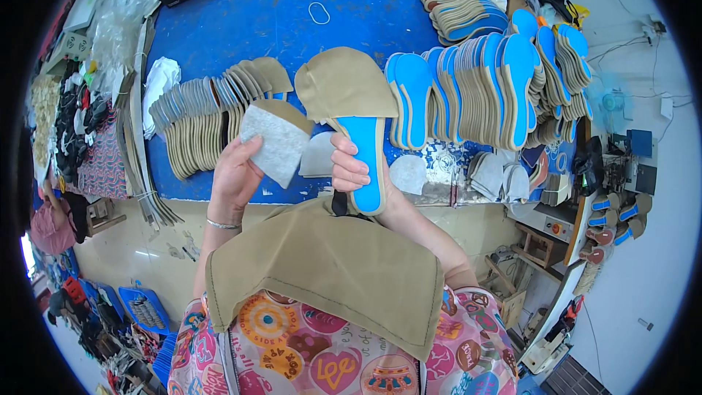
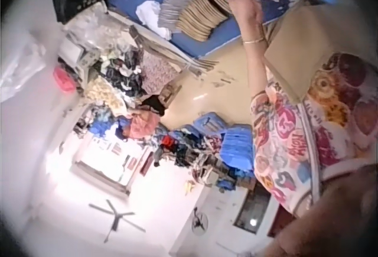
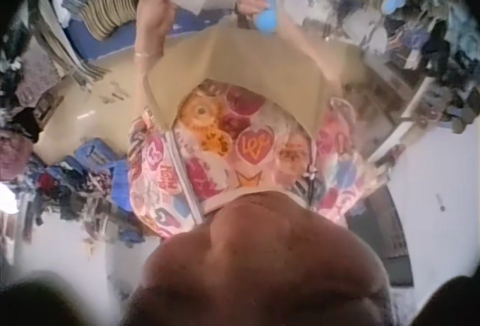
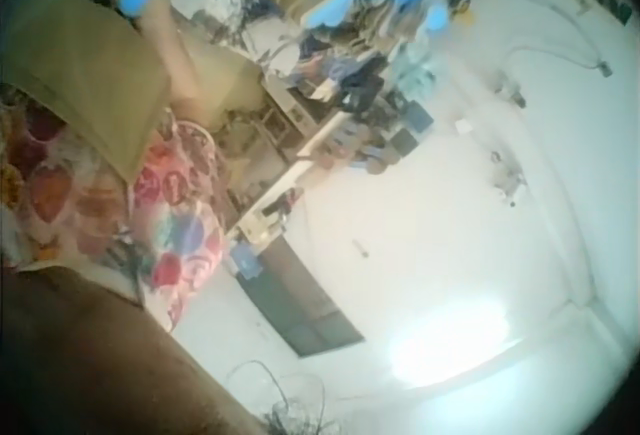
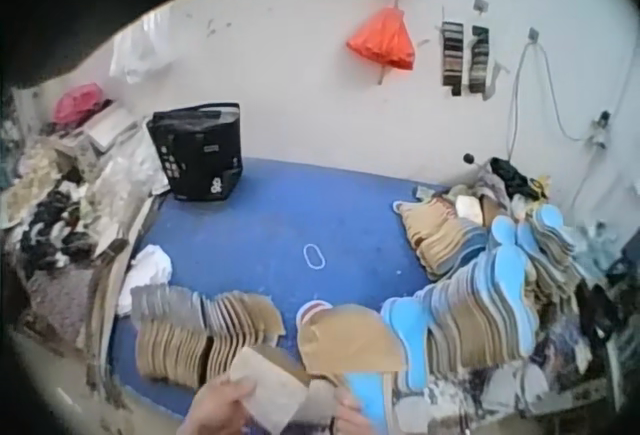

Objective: The person attaches fabric toe pads to shoe insoles by hand, aligning and pressing the components together before stacking them.

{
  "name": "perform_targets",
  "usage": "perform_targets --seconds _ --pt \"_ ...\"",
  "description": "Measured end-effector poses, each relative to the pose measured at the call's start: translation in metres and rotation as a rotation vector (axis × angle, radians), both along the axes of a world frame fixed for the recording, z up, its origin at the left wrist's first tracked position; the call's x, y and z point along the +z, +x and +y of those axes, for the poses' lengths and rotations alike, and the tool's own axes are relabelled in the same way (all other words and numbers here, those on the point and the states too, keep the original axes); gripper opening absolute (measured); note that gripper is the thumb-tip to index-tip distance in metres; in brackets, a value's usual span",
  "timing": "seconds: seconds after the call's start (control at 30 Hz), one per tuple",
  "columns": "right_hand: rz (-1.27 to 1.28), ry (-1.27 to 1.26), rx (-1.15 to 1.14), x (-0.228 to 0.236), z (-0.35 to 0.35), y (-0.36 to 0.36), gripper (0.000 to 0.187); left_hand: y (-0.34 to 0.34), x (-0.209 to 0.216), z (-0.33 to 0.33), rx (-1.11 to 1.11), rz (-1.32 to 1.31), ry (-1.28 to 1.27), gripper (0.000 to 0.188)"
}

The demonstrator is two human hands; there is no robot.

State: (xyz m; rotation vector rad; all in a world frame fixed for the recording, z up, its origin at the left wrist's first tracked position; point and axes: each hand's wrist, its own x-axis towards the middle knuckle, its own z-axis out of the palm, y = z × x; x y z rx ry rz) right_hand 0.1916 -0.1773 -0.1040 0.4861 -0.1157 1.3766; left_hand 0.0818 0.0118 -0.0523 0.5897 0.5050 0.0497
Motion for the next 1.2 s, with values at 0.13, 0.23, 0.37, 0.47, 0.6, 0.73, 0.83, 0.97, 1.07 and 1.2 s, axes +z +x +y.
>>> perform_targets --seconds 0.13,0.23,0.37,0.47,0.6,0.73,0.83,0.97,1.07,1.2 --pt "-0.024 0.001 0.010 0.000 -0.001 0.001 0.025 0.010 0.003 0.005 0.239 0.082 0.602 0.054" --pt "-0.044 -0.041 0.052 0.010 -0.003 -0.001 0.026 0.011 -0.008 0.018 0.081 0.029 0.803 0.054" --pt "-0.064 -0.113 0.104 0.011 -0.003 -0.004 0.030 0.028 -0.001 0.009 0.126 -0.042 0.863 0.048" --pt "-0.068 -0.159 0.134 0.015 -0.001 -0.005 0.034 0.033 -0.020 0.018 0.048 -0.051 0.858 0.039" --pt "-0.079 -0.253 0.155 0.020 -0.002 -0.006 0.038 0.036 -0.014 0.012 0.088 -0.133 0.724 0.025" --pt "-0.057 -0.244 0.155 0.010 -0.001 -0.012 0.042 0.040 -0.005 0.004 0.065 -0.095 0.935 0.020" --pt "-0.025 -0.237 0.245 0.012 -0.005 -0.014 0.043 0.038 -0.003 0.001 0.034 -0.084 1.023 0.020" --pt "-0.477 -1.049 -0.055 0.066 0.009 -0.005 0.045 0.028 -0.022 0.015 0.008 -0.054 1.082 0.017" --pt "-0.572 -1.258 -0.391 0.068 0.014 0.000 0.047 0.026 -0.021 0.015 -0.031 -0.043 1.078 0.016" --pt "-1.147 -1.265 -0.442 0.053 0.010 0.015 0.039 0.030 -0.013 0.010 -0.041 -0.106 0.968 0.018"
